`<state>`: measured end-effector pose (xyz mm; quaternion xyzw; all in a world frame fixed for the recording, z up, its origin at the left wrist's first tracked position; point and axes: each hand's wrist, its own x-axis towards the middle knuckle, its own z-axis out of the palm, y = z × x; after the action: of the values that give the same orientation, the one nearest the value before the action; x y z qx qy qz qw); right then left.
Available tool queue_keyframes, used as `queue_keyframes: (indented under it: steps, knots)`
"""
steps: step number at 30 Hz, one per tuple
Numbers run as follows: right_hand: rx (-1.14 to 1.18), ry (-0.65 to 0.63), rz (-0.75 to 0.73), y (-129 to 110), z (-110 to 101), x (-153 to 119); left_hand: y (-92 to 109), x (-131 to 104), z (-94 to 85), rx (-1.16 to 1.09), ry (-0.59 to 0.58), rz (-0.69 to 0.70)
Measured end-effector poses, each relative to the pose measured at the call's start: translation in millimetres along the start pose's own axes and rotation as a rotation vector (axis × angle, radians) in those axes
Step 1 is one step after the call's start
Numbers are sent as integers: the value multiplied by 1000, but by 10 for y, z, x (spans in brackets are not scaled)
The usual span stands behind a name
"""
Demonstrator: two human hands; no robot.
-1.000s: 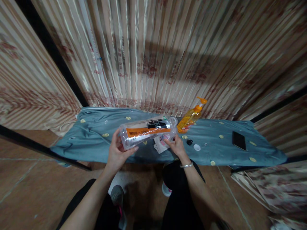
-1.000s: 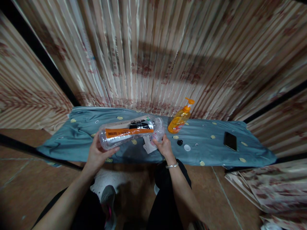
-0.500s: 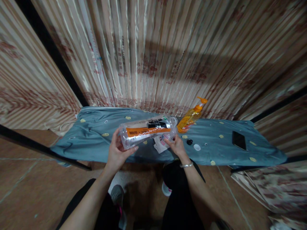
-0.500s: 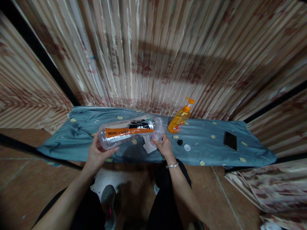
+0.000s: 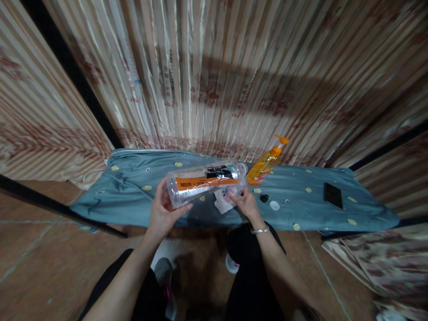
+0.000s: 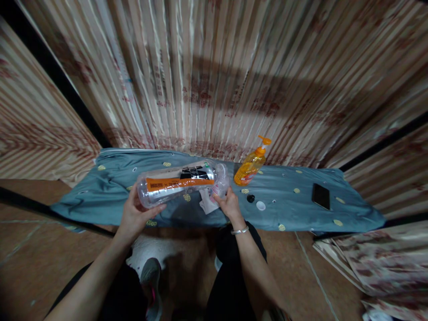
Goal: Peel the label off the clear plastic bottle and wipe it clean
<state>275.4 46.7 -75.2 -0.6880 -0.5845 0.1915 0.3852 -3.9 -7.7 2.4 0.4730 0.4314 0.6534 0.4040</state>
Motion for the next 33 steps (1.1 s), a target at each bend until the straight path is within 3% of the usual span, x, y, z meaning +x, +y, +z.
queue_keyframes:
  steps: [33]
  knots:
    - [5,-8,-10,34,7,4,0,7,-4,-2,-16,28]
